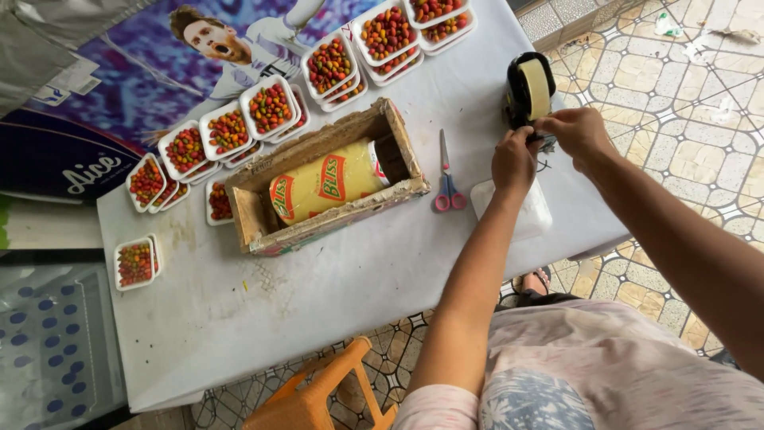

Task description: Manually wrapping small plastic trays of food items with plastic wrap and securing them with tape before placing them in a box.

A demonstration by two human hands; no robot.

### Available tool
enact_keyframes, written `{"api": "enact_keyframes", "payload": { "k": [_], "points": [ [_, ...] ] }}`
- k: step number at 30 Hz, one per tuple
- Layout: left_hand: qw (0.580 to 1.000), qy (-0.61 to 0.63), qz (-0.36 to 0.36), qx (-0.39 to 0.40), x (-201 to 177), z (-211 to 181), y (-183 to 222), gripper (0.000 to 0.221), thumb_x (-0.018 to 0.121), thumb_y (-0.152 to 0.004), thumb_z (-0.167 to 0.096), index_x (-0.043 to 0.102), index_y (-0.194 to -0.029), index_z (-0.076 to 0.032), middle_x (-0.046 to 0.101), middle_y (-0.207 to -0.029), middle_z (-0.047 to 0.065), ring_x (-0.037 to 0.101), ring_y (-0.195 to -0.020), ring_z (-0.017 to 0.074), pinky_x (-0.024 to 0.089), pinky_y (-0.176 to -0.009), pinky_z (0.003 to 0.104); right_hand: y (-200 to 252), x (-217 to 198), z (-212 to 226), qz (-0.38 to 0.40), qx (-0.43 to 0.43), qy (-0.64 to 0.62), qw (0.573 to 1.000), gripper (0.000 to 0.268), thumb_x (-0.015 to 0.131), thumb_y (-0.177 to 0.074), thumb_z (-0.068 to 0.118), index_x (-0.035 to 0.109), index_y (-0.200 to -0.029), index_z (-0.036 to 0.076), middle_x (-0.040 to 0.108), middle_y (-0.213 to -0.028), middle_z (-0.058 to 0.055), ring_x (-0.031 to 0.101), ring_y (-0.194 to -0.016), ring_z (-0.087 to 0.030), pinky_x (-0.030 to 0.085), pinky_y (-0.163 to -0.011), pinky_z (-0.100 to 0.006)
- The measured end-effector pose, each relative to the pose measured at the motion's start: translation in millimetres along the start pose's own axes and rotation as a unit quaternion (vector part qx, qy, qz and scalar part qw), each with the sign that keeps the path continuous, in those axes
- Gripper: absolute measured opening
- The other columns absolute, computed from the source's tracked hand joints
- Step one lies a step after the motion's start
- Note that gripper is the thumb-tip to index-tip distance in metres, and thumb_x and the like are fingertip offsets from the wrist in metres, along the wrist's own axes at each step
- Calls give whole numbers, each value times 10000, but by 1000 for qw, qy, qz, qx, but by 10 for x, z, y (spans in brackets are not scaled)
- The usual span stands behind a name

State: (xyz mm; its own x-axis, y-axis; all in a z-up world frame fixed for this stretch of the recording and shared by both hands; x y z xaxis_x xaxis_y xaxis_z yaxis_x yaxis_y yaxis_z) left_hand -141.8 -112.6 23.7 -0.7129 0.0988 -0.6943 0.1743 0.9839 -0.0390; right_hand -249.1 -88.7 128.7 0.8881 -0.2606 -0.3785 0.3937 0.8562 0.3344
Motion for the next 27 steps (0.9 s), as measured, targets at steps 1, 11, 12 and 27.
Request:
{"api": "enact_keyframes", "payload": {
  "k": [1,11,12,27],
  "points": [
    [1000,1,1,1,-21,-8,-21,285,691,-957,-296,673,-1210,-165,665,-1049,81,746,-1052,359,635,-895,458,-28,-14,-68,-2,1,0,1000,260,786,-1008,217,747,-1175,22,678,-1082,-308,658,-1020,-511,535,-882,-612],
    [999,-7,49,-6,-20,52,-191,298,667,-974,-330,667,-1226,-169,739,-1102,102,748,-1084,321,631,-919,457,709,-132,-549,22,-19,-97,995,206,715,-1061,170,739,-1066,-34,679,-792,-193,663,-700,-239,598,-693,-352],
    [999,-4,52,-7,-29,51,-189,299,665,-977,-333,667,-1225,-166,746,-1107,105,748,-1083,323,630,-918,462,810,-148,-589,24,-5,-102,995,207,720,-1049,165,737,-1047,-41,677,-767,-192,658,-672,-233,592,-667,-351],
    [860,417,121,-267,12,-180,-49,400,756,-834,-385,767,-1086,-75,762,-971,182,735,-988,262,557,-913,324,624,25,-1186,34,54,-153,986,196,700,-1030,153,727,-1033,-41,656,-732,-148,642,-665,-197,597,-652,-315]
  ]
}}
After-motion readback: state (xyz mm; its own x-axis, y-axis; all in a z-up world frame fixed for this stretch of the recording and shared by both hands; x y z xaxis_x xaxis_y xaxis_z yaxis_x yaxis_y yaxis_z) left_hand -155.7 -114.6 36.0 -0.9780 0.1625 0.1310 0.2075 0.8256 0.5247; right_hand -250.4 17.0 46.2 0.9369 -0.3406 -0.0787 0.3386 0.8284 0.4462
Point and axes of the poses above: each hand's wrist, its own y-axis away from the middle knuckle, its own x-axis out of the palm, z = x × y, the point moved 1 cm from there along -y, towards the middle knuckle
